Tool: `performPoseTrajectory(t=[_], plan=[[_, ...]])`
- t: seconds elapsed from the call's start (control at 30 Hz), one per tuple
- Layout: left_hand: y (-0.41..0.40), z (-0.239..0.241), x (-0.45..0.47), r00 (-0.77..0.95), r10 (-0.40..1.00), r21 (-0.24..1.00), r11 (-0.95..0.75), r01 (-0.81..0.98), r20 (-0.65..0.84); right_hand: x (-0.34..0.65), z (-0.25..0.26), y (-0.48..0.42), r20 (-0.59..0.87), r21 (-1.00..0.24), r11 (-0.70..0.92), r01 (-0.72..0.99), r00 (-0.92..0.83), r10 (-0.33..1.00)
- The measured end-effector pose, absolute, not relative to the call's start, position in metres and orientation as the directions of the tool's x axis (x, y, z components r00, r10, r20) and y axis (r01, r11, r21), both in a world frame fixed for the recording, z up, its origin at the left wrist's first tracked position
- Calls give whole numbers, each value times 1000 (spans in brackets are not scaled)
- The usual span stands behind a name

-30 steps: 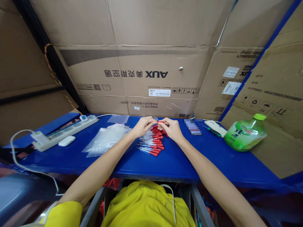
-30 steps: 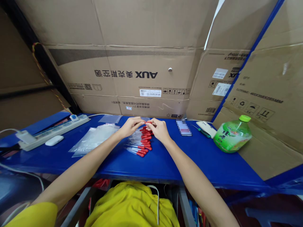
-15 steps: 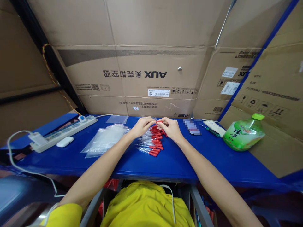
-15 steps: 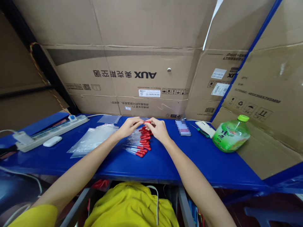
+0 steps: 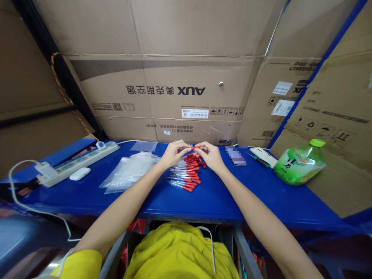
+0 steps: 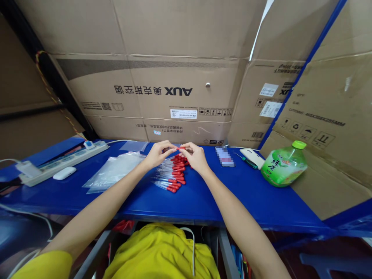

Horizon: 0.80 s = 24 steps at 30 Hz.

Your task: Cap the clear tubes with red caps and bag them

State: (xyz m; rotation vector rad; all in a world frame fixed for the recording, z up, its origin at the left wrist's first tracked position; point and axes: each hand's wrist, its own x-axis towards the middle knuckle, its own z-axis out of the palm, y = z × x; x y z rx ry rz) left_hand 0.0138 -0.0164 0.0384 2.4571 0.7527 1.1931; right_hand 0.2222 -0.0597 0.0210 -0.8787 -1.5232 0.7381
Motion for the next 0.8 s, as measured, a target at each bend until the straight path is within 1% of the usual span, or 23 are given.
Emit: performPoseTrajectory(t=[0.23, 0.53, 0.6, 0.67, 0.73, 0.8], plan=[[-15, 37, 13, 562, 510, 453, -856, 251, 651, 224, 23, -64, 505, -849, 511, 136, -77, 860], [-14, 37, 13, 580, 518, 460, -849, 260, 628, 224, 24, -65, 523, -828, 532, 175, -101, 846], [-12, 40, 11, 587, 536, 474, -837, 274, 607, 225, 26, -64, 544, -802, 554, 224, -107, 832], [-8, 40, 9, 572, 573, 518, -809, 279, 586, 227, 29, -64, 577, -751, 578, 319, -110, 810], [1, 35, 6, 517, 632, 566, -766, 304, 578, 228, 31, -64, 596, -692, 592, 413, -135, 792], [14, 25, 2, 454, 673, 549, -740, 389, 584, 229, 31, -65, 586, -653, 601, 461, -195, 786]])
